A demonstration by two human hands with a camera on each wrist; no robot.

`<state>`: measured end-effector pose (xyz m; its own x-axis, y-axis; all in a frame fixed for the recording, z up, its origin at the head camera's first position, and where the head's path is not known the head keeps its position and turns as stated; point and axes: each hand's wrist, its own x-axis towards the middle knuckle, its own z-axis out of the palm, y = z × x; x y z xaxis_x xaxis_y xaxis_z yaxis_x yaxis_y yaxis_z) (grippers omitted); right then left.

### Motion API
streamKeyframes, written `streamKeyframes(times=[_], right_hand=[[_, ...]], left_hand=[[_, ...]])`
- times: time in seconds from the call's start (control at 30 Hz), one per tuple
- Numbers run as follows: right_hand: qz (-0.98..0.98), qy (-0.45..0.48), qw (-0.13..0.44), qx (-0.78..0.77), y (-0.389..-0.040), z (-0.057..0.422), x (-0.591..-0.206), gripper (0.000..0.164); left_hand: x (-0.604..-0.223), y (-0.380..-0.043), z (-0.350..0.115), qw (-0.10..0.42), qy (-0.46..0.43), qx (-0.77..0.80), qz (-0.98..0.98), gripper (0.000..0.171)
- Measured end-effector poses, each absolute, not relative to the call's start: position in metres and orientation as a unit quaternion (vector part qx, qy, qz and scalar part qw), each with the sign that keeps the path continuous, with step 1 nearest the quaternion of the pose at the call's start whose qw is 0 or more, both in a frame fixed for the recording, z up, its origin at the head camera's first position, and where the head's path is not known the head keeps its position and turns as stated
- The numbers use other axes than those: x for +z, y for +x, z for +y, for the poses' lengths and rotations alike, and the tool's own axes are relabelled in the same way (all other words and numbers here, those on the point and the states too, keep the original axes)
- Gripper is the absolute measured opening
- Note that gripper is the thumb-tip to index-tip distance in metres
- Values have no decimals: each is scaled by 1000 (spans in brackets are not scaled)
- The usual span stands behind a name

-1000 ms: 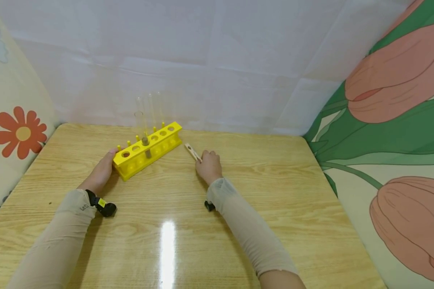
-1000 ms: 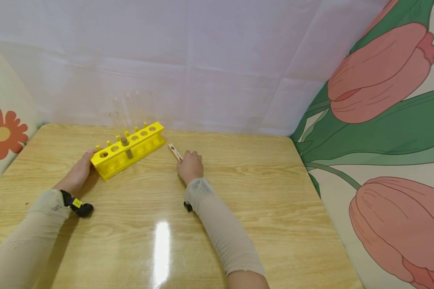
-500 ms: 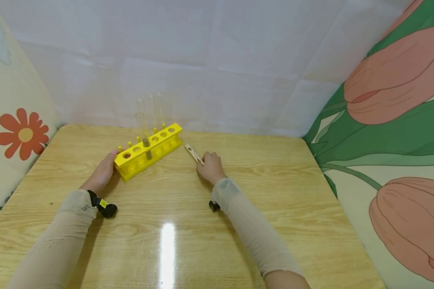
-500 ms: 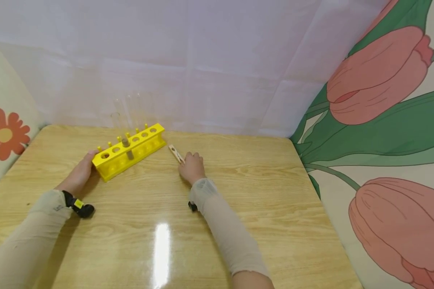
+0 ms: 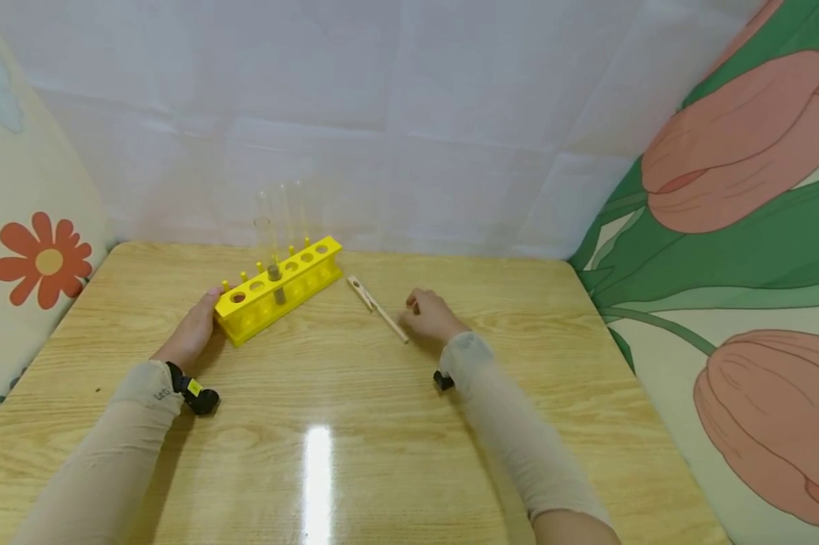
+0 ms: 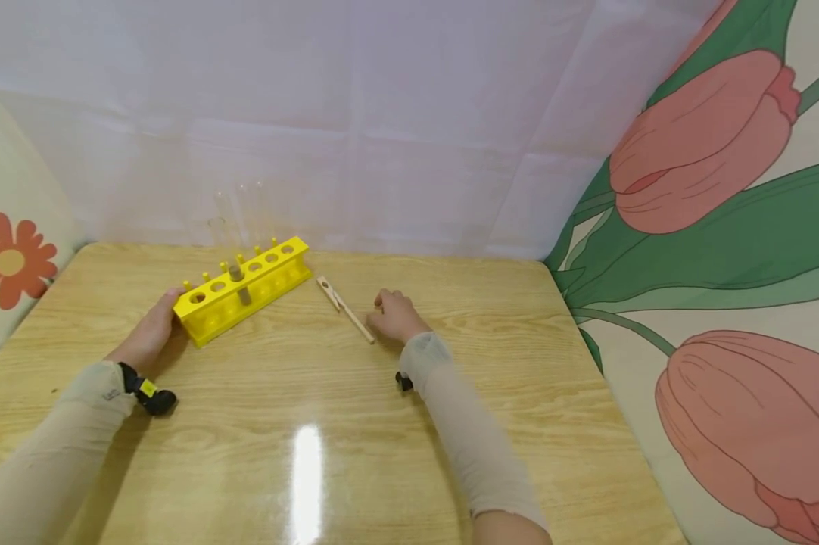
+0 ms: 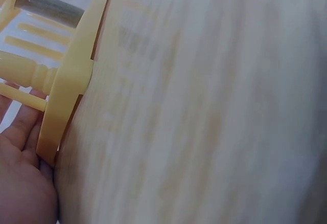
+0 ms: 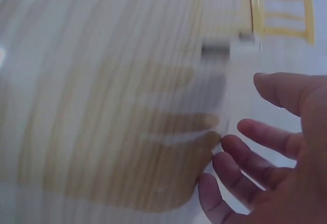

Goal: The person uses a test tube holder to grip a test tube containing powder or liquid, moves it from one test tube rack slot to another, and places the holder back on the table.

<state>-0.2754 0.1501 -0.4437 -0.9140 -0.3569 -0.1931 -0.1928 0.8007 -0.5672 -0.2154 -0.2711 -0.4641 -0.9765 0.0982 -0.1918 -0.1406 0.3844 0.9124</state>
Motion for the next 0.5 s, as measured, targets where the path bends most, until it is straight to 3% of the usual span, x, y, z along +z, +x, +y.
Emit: streamKeyframes(times=[0.23,0.5], right_hand=[[947,-131,160,-247,-286,200,-432,41],[962,-68,165,-206,-301,259,-428,47]], left_hand=[[-463,-221,-283,144,-2,552,822,76],[-450,-232,-294,150,64,486,859,69]])
